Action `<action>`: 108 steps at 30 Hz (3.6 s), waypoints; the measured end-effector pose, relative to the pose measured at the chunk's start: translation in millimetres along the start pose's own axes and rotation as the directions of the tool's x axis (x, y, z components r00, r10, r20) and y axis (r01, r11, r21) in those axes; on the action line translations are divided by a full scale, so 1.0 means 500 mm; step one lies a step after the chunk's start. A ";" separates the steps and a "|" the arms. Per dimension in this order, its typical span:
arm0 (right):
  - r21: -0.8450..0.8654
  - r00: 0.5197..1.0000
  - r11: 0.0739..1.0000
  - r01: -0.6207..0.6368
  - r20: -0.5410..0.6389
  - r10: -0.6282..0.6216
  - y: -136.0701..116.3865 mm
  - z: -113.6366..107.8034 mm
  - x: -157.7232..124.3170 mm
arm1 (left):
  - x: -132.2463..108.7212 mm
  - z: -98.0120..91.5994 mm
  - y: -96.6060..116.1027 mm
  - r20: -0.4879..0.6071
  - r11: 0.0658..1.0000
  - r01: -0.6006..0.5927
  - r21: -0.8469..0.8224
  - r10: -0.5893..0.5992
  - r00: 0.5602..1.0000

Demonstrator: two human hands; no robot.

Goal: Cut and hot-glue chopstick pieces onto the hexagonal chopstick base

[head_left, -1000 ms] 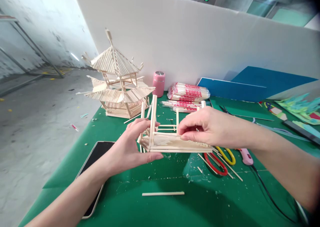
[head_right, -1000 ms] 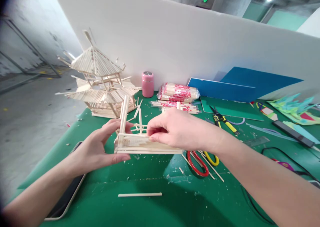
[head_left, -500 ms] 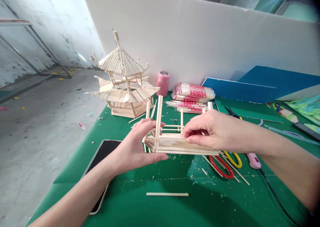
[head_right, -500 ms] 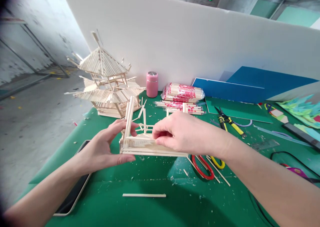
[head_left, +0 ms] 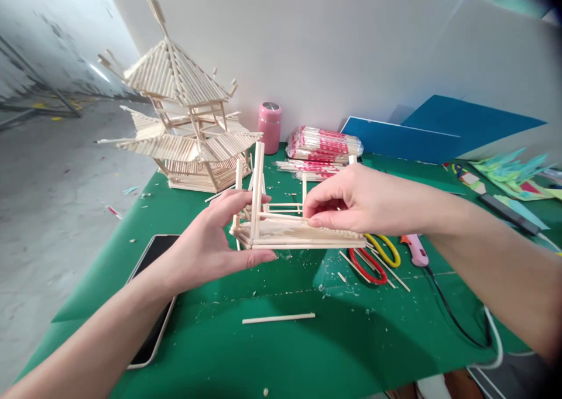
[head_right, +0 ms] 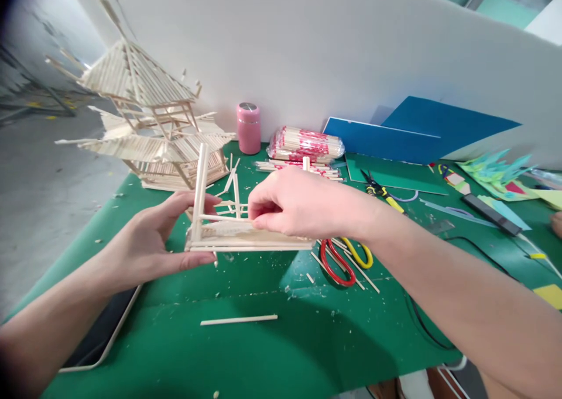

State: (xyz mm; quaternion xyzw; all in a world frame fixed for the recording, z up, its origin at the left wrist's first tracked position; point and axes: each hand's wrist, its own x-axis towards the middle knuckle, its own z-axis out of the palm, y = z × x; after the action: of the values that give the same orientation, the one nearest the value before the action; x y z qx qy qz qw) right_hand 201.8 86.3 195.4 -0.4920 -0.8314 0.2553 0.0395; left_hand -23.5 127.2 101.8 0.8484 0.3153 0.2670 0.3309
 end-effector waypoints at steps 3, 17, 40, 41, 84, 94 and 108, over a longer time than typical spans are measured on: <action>-0.010 1.000 1.000 0.000 0.004 0.000 0.000 0.000 0.000 | 0.000 0.001 -0.001 -0.005 1.000 -0.004 -0.007 0.004 1.000; -0.006 0.999 1.000 -0.017 0.039 0.017 -0.001 0.002 0.002 | 0.002 0.001 0.003 0.002 1.000 0.000 -0.018 0.000 1.000; -0.092 0.998 0.996 -0.001 0.056 0.006 0.012 0.017 0.005 | -0.006 -0.004 0.014 0.057 0.997 -0.015 -0.071 0.020 0.998; -0.094 0.998 0.996 -0.003 0.056 0.008 0.011 0.017 0.005 | -0.007 -0.004 0.013 0.053 0.997 -0.018 -0.073 0.021 0.998; -0.078 0.999 0.997 -0.002 0.046 0.006 -0.001 0.016 0.003 | -0.015 -0.003 0.020 0.049 0.994 0.042 -0.101 -0.037 0.998; -0.049 0.997 0.998 0.030 0.071 -0.026 0.001 0.017 -0.002 | -0.016 -0.006 0.022 0.061 0.996 0.049 -0.078 -0.044 0.997; -0.058 0.993 0.998 0.037 0.118 -0.030 0.004 0.020 0.003 | -0.018 -0.004 0.019 0.069 0.995 0.061 -0.078 -0.056 0.996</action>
State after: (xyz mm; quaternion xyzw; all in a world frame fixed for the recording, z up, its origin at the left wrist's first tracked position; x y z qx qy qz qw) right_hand 199.4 84.3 185.6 -0.4629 -0.8478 0.2581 -0.0198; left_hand -27.4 116.0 108.1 0.8332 0.3179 0.2411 0.3828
